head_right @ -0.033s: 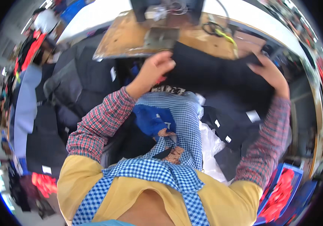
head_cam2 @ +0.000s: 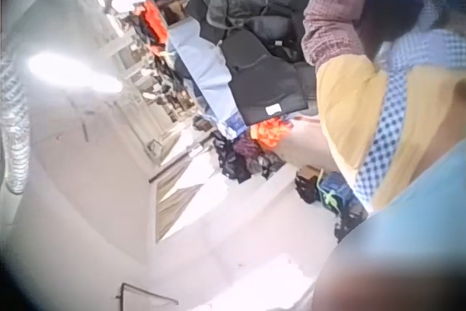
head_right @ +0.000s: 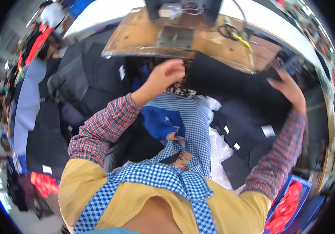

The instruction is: Processing fabric pieces using a specialized machine in a factory setting.

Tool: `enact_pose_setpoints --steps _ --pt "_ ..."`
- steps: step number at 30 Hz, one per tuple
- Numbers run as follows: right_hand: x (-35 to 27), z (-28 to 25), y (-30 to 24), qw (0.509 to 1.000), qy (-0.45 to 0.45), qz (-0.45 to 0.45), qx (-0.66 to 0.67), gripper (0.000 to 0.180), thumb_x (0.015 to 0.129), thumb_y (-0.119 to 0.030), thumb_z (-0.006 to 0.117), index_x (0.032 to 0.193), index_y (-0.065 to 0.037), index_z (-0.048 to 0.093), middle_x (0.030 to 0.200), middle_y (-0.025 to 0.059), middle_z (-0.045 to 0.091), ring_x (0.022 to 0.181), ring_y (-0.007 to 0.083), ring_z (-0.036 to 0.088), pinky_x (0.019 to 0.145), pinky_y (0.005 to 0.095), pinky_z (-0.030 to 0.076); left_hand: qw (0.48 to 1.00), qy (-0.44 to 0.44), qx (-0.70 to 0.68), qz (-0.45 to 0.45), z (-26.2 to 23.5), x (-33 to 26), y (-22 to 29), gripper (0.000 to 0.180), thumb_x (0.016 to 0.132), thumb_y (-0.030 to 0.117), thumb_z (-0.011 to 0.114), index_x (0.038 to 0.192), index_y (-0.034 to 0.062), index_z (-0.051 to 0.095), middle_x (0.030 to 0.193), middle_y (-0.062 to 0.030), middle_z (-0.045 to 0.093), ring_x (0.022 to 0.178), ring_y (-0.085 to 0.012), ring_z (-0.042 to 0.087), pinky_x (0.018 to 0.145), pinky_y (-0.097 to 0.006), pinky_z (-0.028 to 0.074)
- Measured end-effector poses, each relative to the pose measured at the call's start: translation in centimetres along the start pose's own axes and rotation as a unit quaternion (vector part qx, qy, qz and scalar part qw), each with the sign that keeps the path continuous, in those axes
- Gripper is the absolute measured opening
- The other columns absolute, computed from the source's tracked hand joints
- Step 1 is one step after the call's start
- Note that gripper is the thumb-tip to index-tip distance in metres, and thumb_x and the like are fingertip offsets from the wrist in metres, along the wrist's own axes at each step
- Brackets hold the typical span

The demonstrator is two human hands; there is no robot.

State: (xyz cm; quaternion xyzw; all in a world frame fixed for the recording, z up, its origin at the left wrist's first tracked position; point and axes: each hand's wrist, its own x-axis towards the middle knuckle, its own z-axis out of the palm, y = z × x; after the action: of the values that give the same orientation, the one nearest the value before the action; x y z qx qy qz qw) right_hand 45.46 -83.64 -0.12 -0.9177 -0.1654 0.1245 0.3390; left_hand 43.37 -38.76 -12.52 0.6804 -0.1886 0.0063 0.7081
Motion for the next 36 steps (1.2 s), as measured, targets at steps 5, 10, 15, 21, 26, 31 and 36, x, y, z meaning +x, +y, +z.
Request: enact_pose_setpoints --steps 5,10,15,21,26,31,36 --pt "-11.0 -3.5 12.5 0.979 0.092 0.169 0.07 0.029 0.087 -0.01 0.066 0.113 0.002 0.064 0.104 0.0019 0.066 0.095 0.0121 0.058 0.088 0.0269 0.046 0.986 0.072 0.089 -0.119 -9.9 -9.2 0.1 0.026 0.09 0.014 0.063 0.11 -0.0023 0.065 0.091 -0.0076 0.07 0.079 -0.0139 0.066 0.072 -0.026 0.053" --pt "-22.6 -7.4 29.0 0.882 0.353 0.305 0.068 0.036 0.091 -0.019 0.061 0.118 0.003 0.06 0.104 0.0104 0.067 0.095 0.0175 0.061 0.088 0.03 0.046 0.921 0.342 0.083 -0.165 -21.7 -13.2 -4.4 0.02 0.092 0.011 0.058 0.108 0.0019 0.067 0.089 -0.0068 0.069 0.078 -0.0118 0.065 0.069 -0.024 0.053" --pt "-17.1 -7.6 30.9 0.851 0.433 0.264 -0.136 0.035 0.094 -0.021 0.059 0.117 0.004 0.06 0.106 0.0138 0.067 0.095 0.0183 0.063 0.085 0.0297 0.049 0.698 0.433 0.52 -0.234 -33.4 -17.4 -8.9 0.046 0.082 0.023 0.065 0.124 0.0054 0.057 0.116 -0.0164 0.061 0.112 -0.032 0.057 0.095 -0.045 0.046" --pt "-2.8 6.8 10.3 0.896 0.44 0.05 -0.045 0.028 0.098 -0.018 0.055 0.118 0.0 0.062 0.107 0.008 0.067 0.096 0.0155 0.065 0.086 0.0277 0.051 0.598 0.281 0.689 -0.297 -36.1 -21.5 -6.4 0.041 0.08 0.032 0.072 0.113 0.0103 0.06 0.116 -0.0101 0.06 0.111 -0.0318 0.055 0.091 -0.051 0.043" --pt "3.3 14.8 -6.0 0.94 0.333 -0.066 0.039 0.025 0.097 -0.014 0.056 0.116 0.0 0.062 0.101 0.0071 0.068 0.093 0.0105 0.062 0.084 0.0261 0.049 0.853 0.281 0.429 -0.1 -35.3 -18.9 -1.5 0.023 0.084 0.019 0.073 0.088 0.0005 0.06 0.073 -0.0019 0.062 0.069 -0.0093 0.057 0.068 -0.023 0.045" --pt "7.0 20.3 -18.6 0.945 0.181 -0.272 0.023 0.044 0.085 -0.013 0.071 0.126 -0.005 0.057 0.117 0.012 0.065 0.108 0.0237 0.063 0.091 0.0321 0.049 0.911 0.175 0.374 0.0 -23.4 -9.6 11.4 0.018 0.086 0.011 0.069 0.097 -0.0038 0.064 0.08 -0.0052 0.065 0.075 -0.0099 0.059 0.072 -0.023 0.046" --pt "9.8 25.9 -25.0 0.928 0.061 -0.315 0.189 0.056 0.085 -0.021 0.072 0.131 0.0 0.048 0.118 0.0193 0.062 0.112 0.0264 0.06 0.095 0.0348 0.046 0.863 -0.007 0.48 0.159 -14.5 -3.8 18.4 0.022 0.087 0.013 0.068 0.101 -0.0034 0.066 0.088 -0.0126 0.066 0.076 -0.0225 0.062 0.074 -0.027 0.047"
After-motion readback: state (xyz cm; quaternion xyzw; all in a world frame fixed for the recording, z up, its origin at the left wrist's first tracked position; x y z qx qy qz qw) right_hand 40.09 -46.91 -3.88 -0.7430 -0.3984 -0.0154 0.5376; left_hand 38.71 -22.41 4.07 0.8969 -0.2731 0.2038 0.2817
